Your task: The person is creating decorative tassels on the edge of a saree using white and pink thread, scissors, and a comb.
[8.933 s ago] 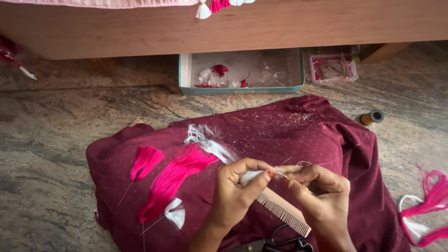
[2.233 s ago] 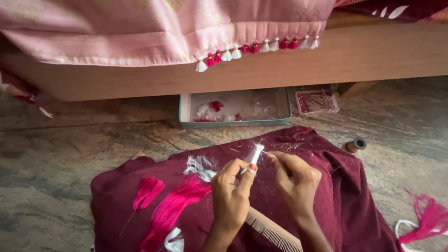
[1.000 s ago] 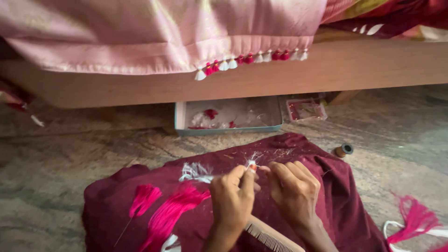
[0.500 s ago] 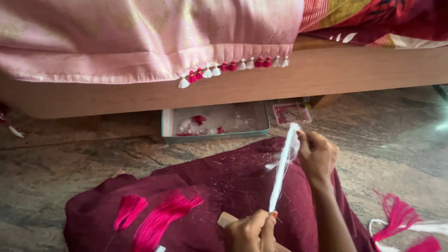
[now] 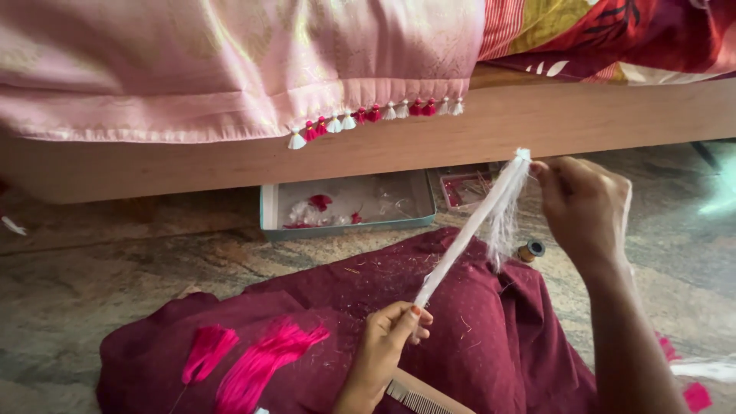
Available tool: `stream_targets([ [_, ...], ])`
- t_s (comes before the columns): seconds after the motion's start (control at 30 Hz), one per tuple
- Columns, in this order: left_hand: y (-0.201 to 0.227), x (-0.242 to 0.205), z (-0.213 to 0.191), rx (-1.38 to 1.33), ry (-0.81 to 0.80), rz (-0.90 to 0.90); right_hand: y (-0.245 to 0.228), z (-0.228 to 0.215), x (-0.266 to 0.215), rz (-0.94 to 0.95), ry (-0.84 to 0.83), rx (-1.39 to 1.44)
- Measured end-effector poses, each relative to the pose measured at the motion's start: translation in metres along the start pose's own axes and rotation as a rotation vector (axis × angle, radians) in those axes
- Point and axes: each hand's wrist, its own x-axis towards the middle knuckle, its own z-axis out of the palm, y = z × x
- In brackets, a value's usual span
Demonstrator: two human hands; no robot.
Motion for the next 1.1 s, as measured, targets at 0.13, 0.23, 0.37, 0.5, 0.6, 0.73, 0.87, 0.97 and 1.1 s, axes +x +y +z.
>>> stream_targets([
  [0.13,0.011,-0.005,0.002,-0.06,-0.068,0.138,0.005,0.0,0.004,0.022,-0.043,-0.097],
  [0.23,0.026,-0.012,0.012,0.015,-0.098,0.256,0.027,0.022,-0.004,0.076,-0.108,-0.184],
  [0.37,0.022,-0.009,0.035,0.107,-0.097,0.274,0.041,0.042,-0.018,0.104,-0.118,-0.294],
  [0.5,0.05,-0.012,0.055,0.14,-0.088,0.339,0.064,0.064,-0.028,0.124,-0.077,-0.293],
  [0.6,0.063,-0.006,0.065,0.284,-0.014,0.32,0.079,0.082,-0.034,0.343,-0.299,-0.377],
  [0.73,0.056,0.005,0.067,0.274,0.021,0.418,0.058,0.094,-0.033,0.449,-0.309,-0.27],
  [0.87,0.051,0.011,0.062,0.298,0.037,0.379,0.05,0.104,-0.03,0.46,-0.27,-0.218],
  [0.97,0.058,0.009,0.058,0.349,0.094,0.331,0.048,0.114,-0.031,0.461,-0.253,-0.175],
  [1.1,0.061,0.006,0.058,0.366,0.098,0.38,0.043,0.121,-0.029,0.461,-0.285,-0.168],
])
